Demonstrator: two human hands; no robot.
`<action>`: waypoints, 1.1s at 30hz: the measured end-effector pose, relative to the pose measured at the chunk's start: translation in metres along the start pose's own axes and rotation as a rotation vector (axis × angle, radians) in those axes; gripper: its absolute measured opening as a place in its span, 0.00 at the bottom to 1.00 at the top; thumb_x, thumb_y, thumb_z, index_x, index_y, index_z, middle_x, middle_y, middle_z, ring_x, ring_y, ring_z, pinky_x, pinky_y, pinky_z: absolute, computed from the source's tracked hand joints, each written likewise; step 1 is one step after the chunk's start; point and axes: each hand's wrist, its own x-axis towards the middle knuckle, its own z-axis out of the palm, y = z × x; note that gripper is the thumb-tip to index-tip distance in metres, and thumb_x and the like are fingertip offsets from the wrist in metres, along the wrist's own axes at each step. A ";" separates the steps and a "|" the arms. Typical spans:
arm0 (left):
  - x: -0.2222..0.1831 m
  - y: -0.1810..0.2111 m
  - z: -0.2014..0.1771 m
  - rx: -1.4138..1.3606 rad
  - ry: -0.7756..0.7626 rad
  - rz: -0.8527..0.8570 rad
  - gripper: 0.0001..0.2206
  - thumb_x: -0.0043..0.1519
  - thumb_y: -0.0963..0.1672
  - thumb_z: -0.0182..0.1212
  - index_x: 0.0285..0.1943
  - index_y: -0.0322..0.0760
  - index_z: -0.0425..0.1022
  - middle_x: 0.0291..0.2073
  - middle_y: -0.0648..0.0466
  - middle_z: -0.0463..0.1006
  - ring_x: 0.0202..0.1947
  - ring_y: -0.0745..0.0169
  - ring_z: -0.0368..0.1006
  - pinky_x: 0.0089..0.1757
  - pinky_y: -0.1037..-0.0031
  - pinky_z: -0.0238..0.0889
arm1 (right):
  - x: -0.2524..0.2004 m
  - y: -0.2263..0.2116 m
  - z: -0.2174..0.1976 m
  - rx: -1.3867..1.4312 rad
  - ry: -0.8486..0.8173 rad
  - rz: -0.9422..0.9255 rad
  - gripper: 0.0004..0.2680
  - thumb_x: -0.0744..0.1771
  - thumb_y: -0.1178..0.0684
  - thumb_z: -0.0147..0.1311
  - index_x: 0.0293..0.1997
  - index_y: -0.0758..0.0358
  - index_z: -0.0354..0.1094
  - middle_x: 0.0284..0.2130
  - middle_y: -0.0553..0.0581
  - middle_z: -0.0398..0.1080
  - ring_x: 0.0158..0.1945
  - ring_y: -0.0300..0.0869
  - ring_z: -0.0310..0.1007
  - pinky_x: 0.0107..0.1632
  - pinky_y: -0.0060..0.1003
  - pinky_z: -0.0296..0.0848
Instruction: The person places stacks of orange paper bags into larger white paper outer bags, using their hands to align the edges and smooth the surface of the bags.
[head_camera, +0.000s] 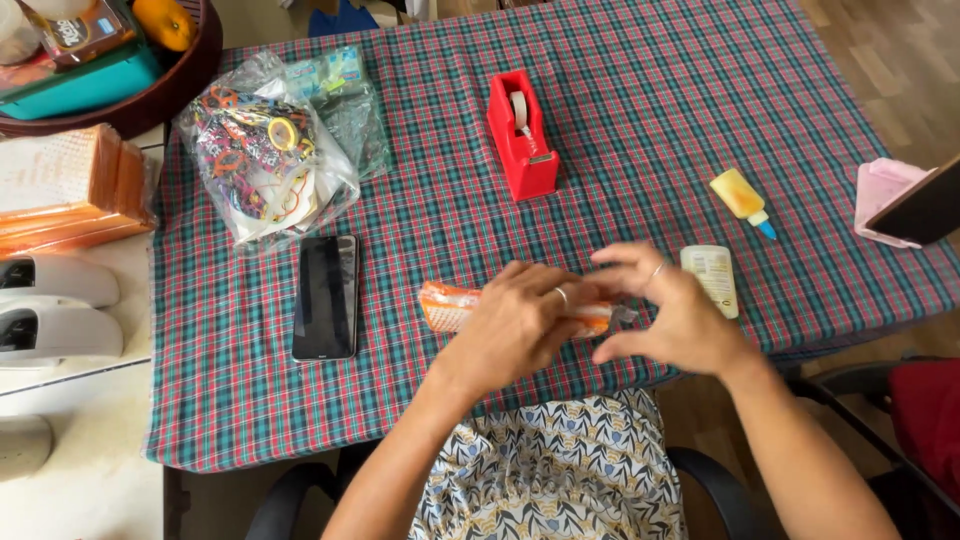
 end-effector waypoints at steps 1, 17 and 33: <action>-0.001 -0.003 0.006 0.002 0.001 0.001 0.12 0.56 0.42 0.72 0.47 0.33 0.81 0.38 0.46 0.82 0.42 0.47 0.80 0.45 0.61 0.69 | 0.014 -0.003 -0.007 0.000 0.000 -0.002 0.41 0.49 0.54 0.80 0.67 0.62 0.59 0.49 0.63 0.79 0.52 0.48 0.79 0.57 0.50 0.76; -0.001 -0.002 0.020 -0.042 0.140 -0.040 0.04 0.57 0.37 0.69 0.33 0.37 0.85 0.32 0.51 0.84 0.34 0.56 0.80 0.39 0.71 0.67 | 0.208 0.075 0.009 0.114 0.468 0.498 0.10 0.62 0.50 0.67 0.38 0.66 0.78 0.24 0.53 0.69 0.18 0.31 0.64 0.17 0.25 0.71; 0.002 -0.011 0.020 -0.055 0.121 -0.022 0.02 0.57 0.37 0.69 0.36 0.32 0.85 0.35 0.48 0.84 0.37 0.54 0.79 0.39 0.71 0.64 | 0.140 0.045 0.020 0.394 0.476 0.318 0.09 0.66 0.59 0.63 0.46 0.74 0.75 0.34 0.62 0.71 0.42 0.47 0.78 0.44 0.61 0.83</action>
